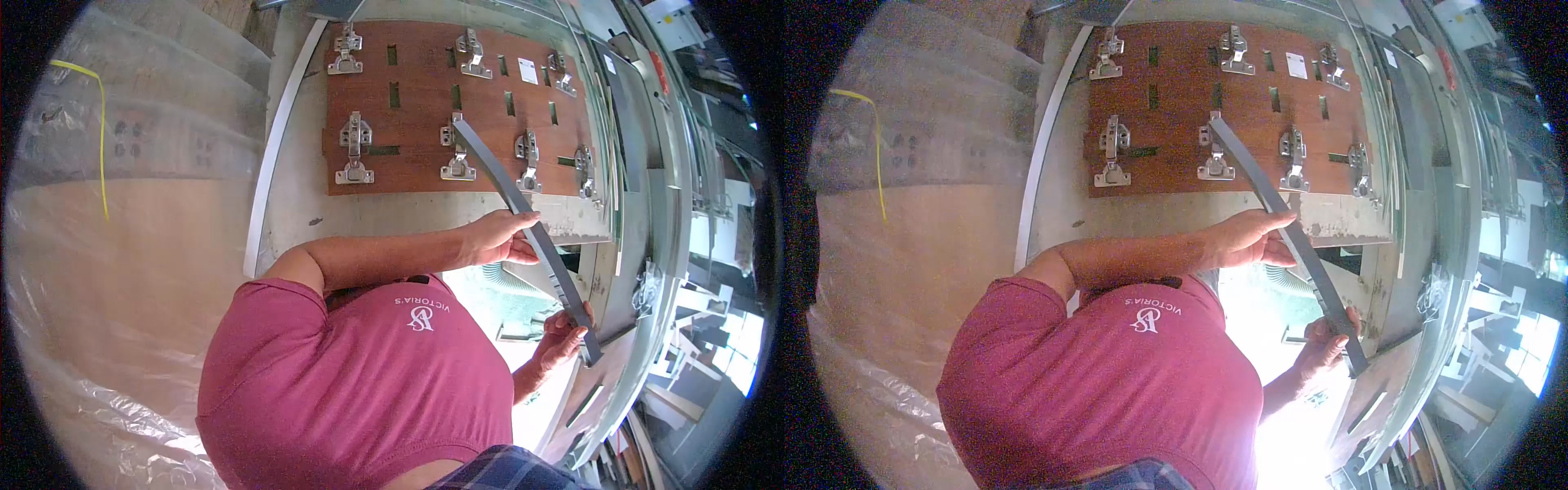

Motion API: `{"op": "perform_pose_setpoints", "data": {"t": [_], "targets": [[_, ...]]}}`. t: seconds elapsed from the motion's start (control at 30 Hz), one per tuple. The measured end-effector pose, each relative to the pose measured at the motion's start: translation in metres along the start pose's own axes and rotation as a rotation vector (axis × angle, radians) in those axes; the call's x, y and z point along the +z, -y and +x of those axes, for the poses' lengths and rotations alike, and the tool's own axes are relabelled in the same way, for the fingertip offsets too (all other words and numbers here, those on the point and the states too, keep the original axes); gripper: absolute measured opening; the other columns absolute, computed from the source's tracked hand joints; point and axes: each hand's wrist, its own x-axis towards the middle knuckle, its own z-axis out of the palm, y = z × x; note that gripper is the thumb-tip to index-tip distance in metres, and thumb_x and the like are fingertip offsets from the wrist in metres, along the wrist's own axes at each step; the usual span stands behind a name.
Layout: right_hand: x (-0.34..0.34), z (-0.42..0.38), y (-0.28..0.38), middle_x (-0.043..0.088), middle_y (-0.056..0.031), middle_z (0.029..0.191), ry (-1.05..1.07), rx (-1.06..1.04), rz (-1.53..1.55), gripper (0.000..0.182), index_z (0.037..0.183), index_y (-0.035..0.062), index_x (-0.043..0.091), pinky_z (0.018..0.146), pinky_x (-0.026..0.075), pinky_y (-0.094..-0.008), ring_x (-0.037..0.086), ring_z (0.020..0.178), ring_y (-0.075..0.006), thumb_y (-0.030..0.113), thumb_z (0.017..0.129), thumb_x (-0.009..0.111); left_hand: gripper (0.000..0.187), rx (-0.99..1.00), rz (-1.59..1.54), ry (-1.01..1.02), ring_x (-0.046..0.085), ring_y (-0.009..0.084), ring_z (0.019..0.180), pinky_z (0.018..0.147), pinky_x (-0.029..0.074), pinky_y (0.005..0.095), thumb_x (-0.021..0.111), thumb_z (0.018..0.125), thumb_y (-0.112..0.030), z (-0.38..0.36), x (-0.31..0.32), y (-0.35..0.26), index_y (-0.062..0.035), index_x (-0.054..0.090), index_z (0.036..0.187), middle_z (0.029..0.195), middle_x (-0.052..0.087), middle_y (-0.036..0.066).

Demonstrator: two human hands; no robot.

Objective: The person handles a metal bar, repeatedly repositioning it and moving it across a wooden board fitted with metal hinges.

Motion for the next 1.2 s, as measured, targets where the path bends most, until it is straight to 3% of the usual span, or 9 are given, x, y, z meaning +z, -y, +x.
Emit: {"op": "perform_pose_setpoints", "data": {"t": [0.4, 0.93, 1.03, 1.1, 1.2], "targets": [[-0.006, -0.015, 0.021, 0.042, 0.0011, 0.066, -0.136, -0.163, -0.123, 0.063, 0.122, 0.0058, 0.039, 0.044, 0.033, -0.0198, 0.039, 0.055, -0.0065, 0.050, 0.080, 0.055, 0.030, -0.050, 0.127, 0.163, 0.061, 0.0273, 0.087, 0.075, 0.054, 0.0380, 0.043, 0.091, -0.026, 0.043, 0.034, 0.001, 0.0014, 0.045, 0.101, 0.097, 0.058, 0.017], [-0.011, -0.018, 0.015, 0.045, 0.0003, 0.066, -0.116, -0.159, -0.131, 0.061, 0.122, 0.0054, 0.040, 0.043, 0.034, -0.0192, 0.043, 0.057, -0.0071, 0.048, 0.081, 0.054, 0.027, -0.097, 0.158, 0.134, 0.062, 0.0263, 0.085, 0.077, 0.054, 0.0364, 0.043, 0.091, -0.026, 0.048, 0.037, 0.006, 0.0001, 0.044, 0.097, 0.094, 0.058, 0.018], [-0.001, -0.019, 0.014, 0.047, -0.0008, 0.068, -0.156, -0.190, -0.072, 0.069, 0.122, 0.0058, 0.040, 0.041, 0.036, -0.0190, 0.045, 0.054, -0.0076, 0.054, 0.076, 0.058, 0.026, -0.097, 0.158, 0.143, 0.062, 0.0260, 0.084, 0.076, 0.055, 0.0357, 0.043, 0.091, -0.026, 0.051, 0.035, 0.009, -0.0003, 0.043, 0.097, 0.094, 0.059, 0.017], [0.005, -0.020, 0.017, 0.051, -0.0025, 0.072, -0.018, -0.111, -0.088, 0.076, 0.121, 0.0061, 0.040, 0.039, 0.038, -0.0188, 0.047, 0.050, -0.0082, 0.058, 0.070, 0.061, 0.026, -0.107, 0.198, 0.176, 0.062, 0.0258, 0.084, 0.075, 0.055, 0.0361, 0.043, 0.091, -0.026, 0.053, 0.036, 0.009, -0.0006, 0.041, 0.098, 0.094, 0.059, 0.017], [0.017, -0.018, 0.016, 0.055, -0.0094, 0.085, 0.003, -0.118, -0.068, 0.066, 0.118, 0.0093, 0.042, 0.039, 0.040, -0.0190, 0.050, 0.051, -0.0098, 0.054, 0.073, 0.061, 0.027, -0.115, 0.194, 0.188, 0.062, 0.0283, 0.085, 0.074, 0.055, 0.0367, 0.044, 0.091, -0.026, 0.066, 0.042, 0.010, 0.0000, 0.040, 0.098, 0.097, 0.057, 0.019]]}}
